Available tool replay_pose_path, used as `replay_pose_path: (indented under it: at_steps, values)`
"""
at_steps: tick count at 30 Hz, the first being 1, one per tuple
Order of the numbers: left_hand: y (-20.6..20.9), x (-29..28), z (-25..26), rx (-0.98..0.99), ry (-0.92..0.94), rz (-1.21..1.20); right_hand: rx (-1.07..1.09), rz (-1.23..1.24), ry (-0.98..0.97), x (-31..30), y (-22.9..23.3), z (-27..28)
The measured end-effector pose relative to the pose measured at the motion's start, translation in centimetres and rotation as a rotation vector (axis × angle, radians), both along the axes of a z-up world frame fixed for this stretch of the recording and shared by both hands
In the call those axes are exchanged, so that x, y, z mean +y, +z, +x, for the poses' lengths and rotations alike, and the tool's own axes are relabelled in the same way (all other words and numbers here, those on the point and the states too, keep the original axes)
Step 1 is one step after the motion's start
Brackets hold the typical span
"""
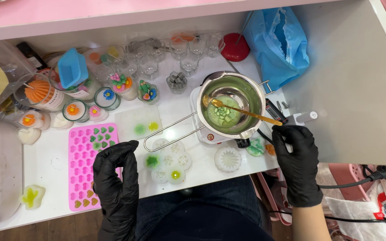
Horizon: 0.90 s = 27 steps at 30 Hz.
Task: Preparing, melting, and pouring colored wax into silicone molds to create wax melts.
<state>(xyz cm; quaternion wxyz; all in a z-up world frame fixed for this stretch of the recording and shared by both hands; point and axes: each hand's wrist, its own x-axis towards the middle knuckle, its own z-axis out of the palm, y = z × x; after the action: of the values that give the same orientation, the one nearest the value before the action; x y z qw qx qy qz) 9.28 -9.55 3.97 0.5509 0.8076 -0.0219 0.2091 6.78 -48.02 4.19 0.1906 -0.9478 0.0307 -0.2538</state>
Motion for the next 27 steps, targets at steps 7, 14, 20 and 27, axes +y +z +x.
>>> replay_pose_path:
  at_steps: [7,14,20,27]
  values:
    - [1.1,-1.4,0.4,-0.016,-0.042,0.103,0.15,0.513,-0.095,3.0,-0.8,-1.4]
    - [2.5,-3.4,1.5,-0.054,-0.144,0.2,-0.052,1.092,-0.1,4.0,3.4,2.7]
    - [3.2,-4.5,1.7,0.104,-0.173,0.133,0.058,0.999,0.202,6.1,7.4,5.2]
    - [3.0,-4.3,1.9,0.037,-0.197,0.143,0.261,0.688,0.424,4.7,9.1,4.0]
